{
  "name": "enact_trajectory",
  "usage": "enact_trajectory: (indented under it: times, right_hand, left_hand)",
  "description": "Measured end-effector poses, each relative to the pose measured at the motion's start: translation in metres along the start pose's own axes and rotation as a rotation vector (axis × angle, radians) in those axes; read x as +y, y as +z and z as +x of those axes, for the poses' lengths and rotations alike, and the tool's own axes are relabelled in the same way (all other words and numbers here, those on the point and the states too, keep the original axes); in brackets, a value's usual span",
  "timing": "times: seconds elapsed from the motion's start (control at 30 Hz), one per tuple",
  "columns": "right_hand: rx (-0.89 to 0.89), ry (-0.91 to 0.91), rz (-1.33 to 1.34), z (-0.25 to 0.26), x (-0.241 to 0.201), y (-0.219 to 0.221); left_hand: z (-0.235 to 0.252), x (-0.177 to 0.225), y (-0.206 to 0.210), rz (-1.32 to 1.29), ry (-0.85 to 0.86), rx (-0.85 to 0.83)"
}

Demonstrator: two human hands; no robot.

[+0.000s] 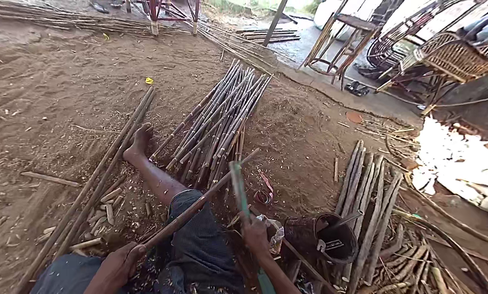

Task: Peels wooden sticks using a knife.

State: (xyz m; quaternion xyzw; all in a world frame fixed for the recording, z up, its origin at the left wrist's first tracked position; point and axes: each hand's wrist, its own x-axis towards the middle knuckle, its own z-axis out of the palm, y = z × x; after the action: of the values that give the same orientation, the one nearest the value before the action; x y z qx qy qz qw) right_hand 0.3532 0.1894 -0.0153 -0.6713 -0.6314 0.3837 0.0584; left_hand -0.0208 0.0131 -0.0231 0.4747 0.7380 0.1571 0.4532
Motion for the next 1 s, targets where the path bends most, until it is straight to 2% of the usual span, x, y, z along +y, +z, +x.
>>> enact_trajectory:
  times: [0.07,0.1,0.13,0.2,0.23,0.33,0.37,0.47,0.5,0.6,0.63,0.73,0.77,0.83,0.87,0.9,1.0]
  right_hand:
    - [-0.223,-0.138,-0.235,-0.023,-0.013,0.007]
    - [-0.249,-0.169,-0.266,-0.027,-0.014,0.008]
    - [-0.194,-0.141,-0.195,-0.021,-0.011,0.006]
    - [0.031,-0.032,0.022,0.006,-0.003,-0.001]
    - [0.069,-0.020,0.035,0.009,-0.001,-0.002]
    - [-0.207,-0.197,-0.279,-0.019,-0.014,0.009]
    - [-0.227,-0.200,-0.280,-0.021,-0.014,0.010]
    - [0.054,-0.041,0.053,0.016,-0.005,0.002]
    - [0.054,-0.043,0.053,0.016,-0.004,0.004]
    - [-0.236,-0.220,-0.284,-0.019,-0.020,0.013]
    - [-0.233,-0.203,-0.275,-0.018,-0.022,0.010]
    - [0.049,-0.022,0.010,0.018,-0.011,-0.001]
    - [0.025,-0.028,-0.012,0.015,-0.011,0.001]
    - [-0.218,-0.162,-0.241,-0.013,-0.025,0.010]
    - [-0.280,-0.221,-0.318,-0.023,-0.029,0.012]
    - [-0.257,-0.209,-0.301,-0.021,-0.031,0.009]
    - [0.066,-0.002,0.013,0.023,-0.023,-0.006]
  left_hand:
    - [0.005,0.000,-0.003,-0.026,0.008,-0.040]
    - [0.006,-0.002,-0.005,-0.054,0.011,-0.062]
    - [0.006,-0.002,-0.008,-0.085,0.016,-0.077]
    - [0.008,-0.003,-0.007,-0.134,0.016,-0.091]
    - [0.008,-0.003,-0.005,-0.147,0.011,-0.105]
    - [0.014,-0.004,-0.008,-0.135,0.014,-0.146]
    - [0.015,-0.006,-0.010,-0.139,0.015,-0.167]
    - [0.019,-0.004,-0.011,-0.182,0.015,-0.189]
    - [0.018,-0.003,-0.009,-0.197,0.017,-0.197]
    - [0.019,0.000,-0.015,-0.249,0.028,-0.235]
    - [0.018,0.000,-0.017,-0.274,0.022,-0.247]
    - [0.019,-0.001,-0.017,-0.325,0.011,-0.277]
    - [0.018,-0.002,-0.016,-0.340,0.003,-0.293]
    - [0.019,0.000,-0.022,-0.368,-0.013,-0.326]
    - [0.019,0.000,-0.023,-0.383,-0.020,-0.344]
    - [0.019,-0.001,-0.022,-0.391,-0.018,-0.335]
    - [0.015,0.001,-0.013,-0.220,0.018,-0.155]
